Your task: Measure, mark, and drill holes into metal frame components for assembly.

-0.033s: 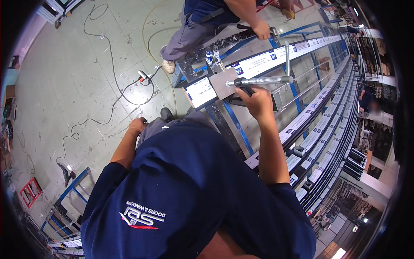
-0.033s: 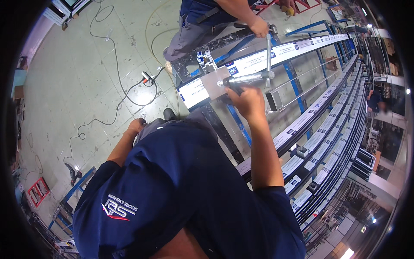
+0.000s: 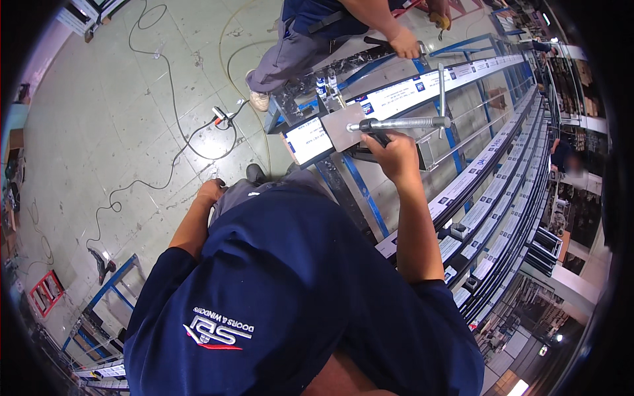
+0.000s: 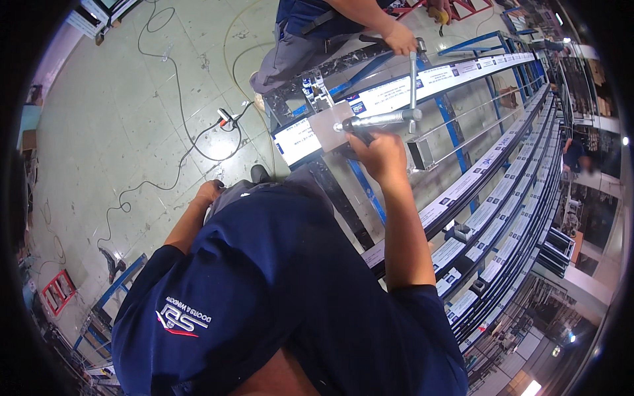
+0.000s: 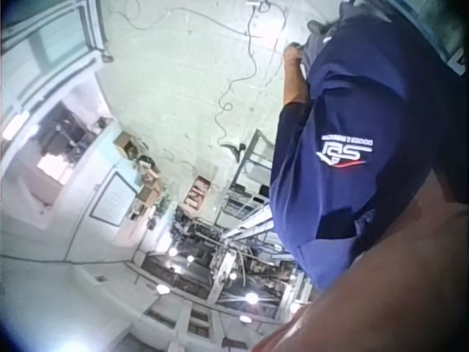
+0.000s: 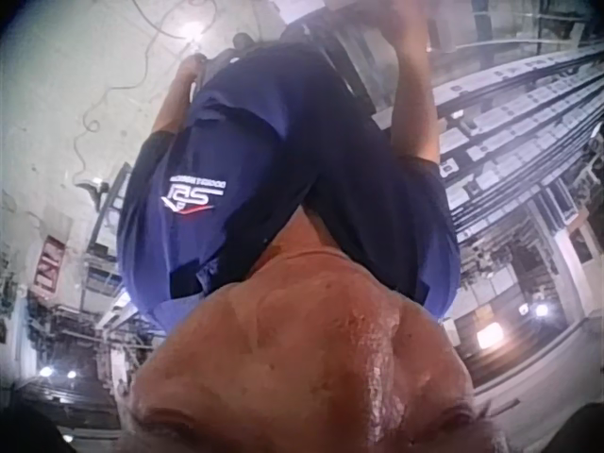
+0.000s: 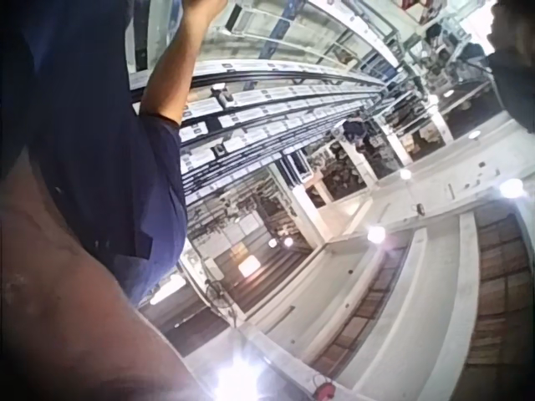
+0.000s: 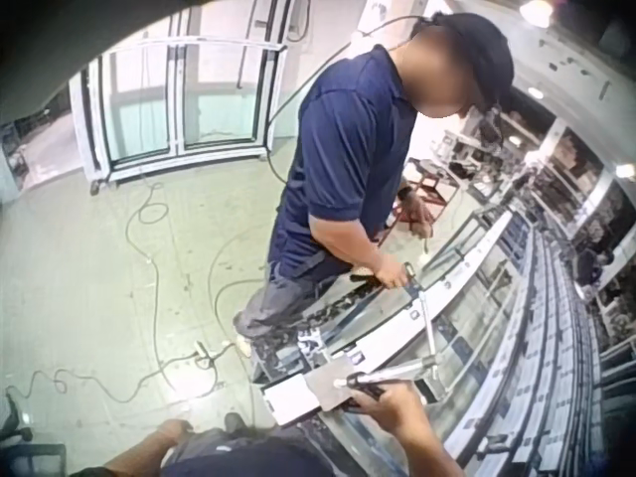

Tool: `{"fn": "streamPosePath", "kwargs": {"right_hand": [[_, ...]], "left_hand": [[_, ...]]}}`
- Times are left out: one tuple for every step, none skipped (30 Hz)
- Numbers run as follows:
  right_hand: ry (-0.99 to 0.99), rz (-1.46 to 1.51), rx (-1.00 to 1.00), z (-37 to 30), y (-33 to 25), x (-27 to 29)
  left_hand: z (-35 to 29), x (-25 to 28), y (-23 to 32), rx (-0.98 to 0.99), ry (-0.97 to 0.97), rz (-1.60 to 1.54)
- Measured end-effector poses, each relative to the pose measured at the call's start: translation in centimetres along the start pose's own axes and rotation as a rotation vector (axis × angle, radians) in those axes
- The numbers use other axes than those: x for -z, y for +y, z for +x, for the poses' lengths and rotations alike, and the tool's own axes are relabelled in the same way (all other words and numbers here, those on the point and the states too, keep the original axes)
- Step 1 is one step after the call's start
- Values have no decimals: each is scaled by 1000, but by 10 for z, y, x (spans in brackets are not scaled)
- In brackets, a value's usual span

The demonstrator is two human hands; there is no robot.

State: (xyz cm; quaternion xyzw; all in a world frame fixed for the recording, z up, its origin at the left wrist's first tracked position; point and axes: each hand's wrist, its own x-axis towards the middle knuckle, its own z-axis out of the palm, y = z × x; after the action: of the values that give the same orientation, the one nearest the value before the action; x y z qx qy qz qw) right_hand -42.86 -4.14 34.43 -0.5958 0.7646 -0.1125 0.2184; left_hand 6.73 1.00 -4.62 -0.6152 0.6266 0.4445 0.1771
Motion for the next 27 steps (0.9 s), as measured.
{"fn": "streamPosePath", "kwargs": {"right_hand": [[-5, -14, -15, 0, 0, -1], [-10, -28, -30, 0, 1, -2], [-19, -26, -29, 1, 2, -3], [-10, -26, -36, 1, 5, -4], [-5, -27, -38, 1, 5, -5], [-11, -36, -53, 1, 5, -5], [-17, -34, -51, 1, 3, -4], [-14, -34, -48, 1, -1, -3], [-10, -35, -46, 1, -3, -3], [-12, -35, -46, 0, -2, -3], [-5, -49, -49, 0, -2, -3], [2, -62, -52, 0, -2, -3], [0, -62, -51, 0, -3, -3], [-8, -53, -60, 0, -5, -3], [-17, -44, -68, 0, -6, -3], [-19, -44, -68, 0, -4, -4], [-11, -40, -62, 1, -1, -6], [-4, -36, -56, 1, 1, -7], [-6, -37, -56, 0, 0, -7], [15, -33, -29, -1, 0, -7], [37, -30, -1, -2, -1, -7], [32, -28, 1, -1, -3, -6], [18, -14, -23, -1, -5, -5], [3, -1, -47, 0, -6, -5], [3, -3, -47, 0, -7, -4], [0, 5, -48, 0, -7, -4], [-3, 13, -48, 0, -8, -4]], "left_hand": [[1, -1, -1, -14, 4, 1], [1, -2, -2, -27, 7, 2], [2, -2, -3, -19, 4, 0], [1, 0, 0, -15, 6, -10], [1, 0, 2, -6, 11, -24], [0, 0, 3, -1, 13, -34], [0, 0, 1, 6, 13, -36], [1, -1, -1, -4, 15, -35], [1, -3, -3, -15, 18, -34], [3, -4, -4, -13, 17, -35], [4, -5, -6, -17, 19, -27], [5, -7, -7, -19, 21, -19], [6, -8, -8, -17, 21, -21], [6, -10, -9, -22, 28, -28], [6, -11, -11, -26, 35, -35], [6, -11, -11, -24, 34, -36], [6, -11, -10, -30, 38, -30], [5, -11, -9, -36, 43, -24], [5, -10, -7, -35, 42, -25], [4, -9, -4, -29, 36, -23], [4, -8, -2, -23, 30, -20], [4, -9, -4, -18, 30, -22], [4, -11, -6, -32, 43, -20], [3, -12, -8, -47, 55, -18], [4, -13, -8, -47, 55, -19], [4, -13, -7, -40, 51, -21], [4, -14, -7, -32, 48, -22]]}}
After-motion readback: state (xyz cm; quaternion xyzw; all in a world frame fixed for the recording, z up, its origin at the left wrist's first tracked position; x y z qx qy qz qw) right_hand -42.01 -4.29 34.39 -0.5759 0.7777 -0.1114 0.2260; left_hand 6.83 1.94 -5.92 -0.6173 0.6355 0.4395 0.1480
